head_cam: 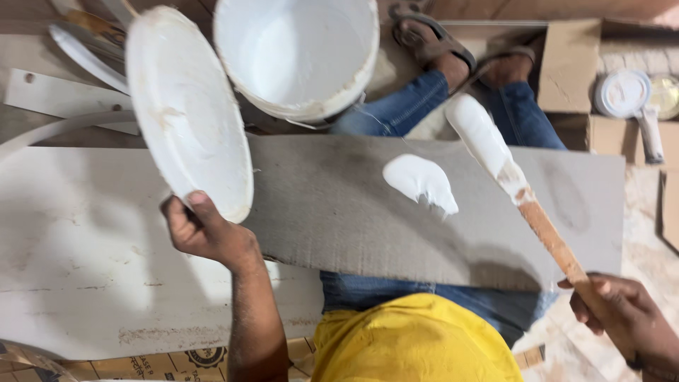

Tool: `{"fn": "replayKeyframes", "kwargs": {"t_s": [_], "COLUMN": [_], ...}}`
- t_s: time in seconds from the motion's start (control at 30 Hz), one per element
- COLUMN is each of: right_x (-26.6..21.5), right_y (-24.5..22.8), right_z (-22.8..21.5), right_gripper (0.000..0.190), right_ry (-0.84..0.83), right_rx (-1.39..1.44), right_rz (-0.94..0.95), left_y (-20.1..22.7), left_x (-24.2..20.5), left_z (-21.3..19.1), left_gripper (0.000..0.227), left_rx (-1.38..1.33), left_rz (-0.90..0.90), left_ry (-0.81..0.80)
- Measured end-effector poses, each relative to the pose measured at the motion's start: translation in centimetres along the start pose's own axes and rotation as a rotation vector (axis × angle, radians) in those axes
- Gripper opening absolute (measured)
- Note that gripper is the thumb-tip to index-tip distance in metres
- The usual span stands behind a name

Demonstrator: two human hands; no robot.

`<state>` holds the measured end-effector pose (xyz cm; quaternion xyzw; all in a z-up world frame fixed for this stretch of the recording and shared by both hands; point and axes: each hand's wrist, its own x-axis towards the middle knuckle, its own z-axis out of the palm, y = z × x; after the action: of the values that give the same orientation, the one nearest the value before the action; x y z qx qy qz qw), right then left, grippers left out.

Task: The person scoops white paint from a bucket using a wooden stick and spreads it onto a rectangular board with a small scraper. They smooth the paint across the surface and then lift the board to inspect the coated side.

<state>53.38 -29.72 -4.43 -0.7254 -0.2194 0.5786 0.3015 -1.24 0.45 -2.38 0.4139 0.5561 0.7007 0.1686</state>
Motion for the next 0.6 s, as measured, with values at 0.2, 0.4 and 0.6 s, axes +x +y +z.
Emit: {"fn": "replayKeyframes", "kwargs": {"t_s": [0.2, 0.4, 0.6], "right_x": [-5.5, -5.4, -4.7], "right_y": [10.0, 11.5, 10.3], "right_z": [2.9, 3.9, 0.8], "right_gripper": [0.041, 0.042, 0.033], "right_ry": [0.376, 0.257, 0.052], "right_rx": [-0.396, -0.427, -0.377], "right_rz": [-0.109, -0.021, 0.295], "left_y": [-0.1, -0.5, 0.4], "left_x": [0.4, 0.8, 1.2], "left_z": [0.4, -0.6, -1.6], "left_gripper": [0.046, 0.042, 0.041], "left_rx": [0.002, 0.015, 0.018], "left_rz": [0.000, 0.080, 0.074], "left_ry": [0.002, -0.012, 0.013]}}
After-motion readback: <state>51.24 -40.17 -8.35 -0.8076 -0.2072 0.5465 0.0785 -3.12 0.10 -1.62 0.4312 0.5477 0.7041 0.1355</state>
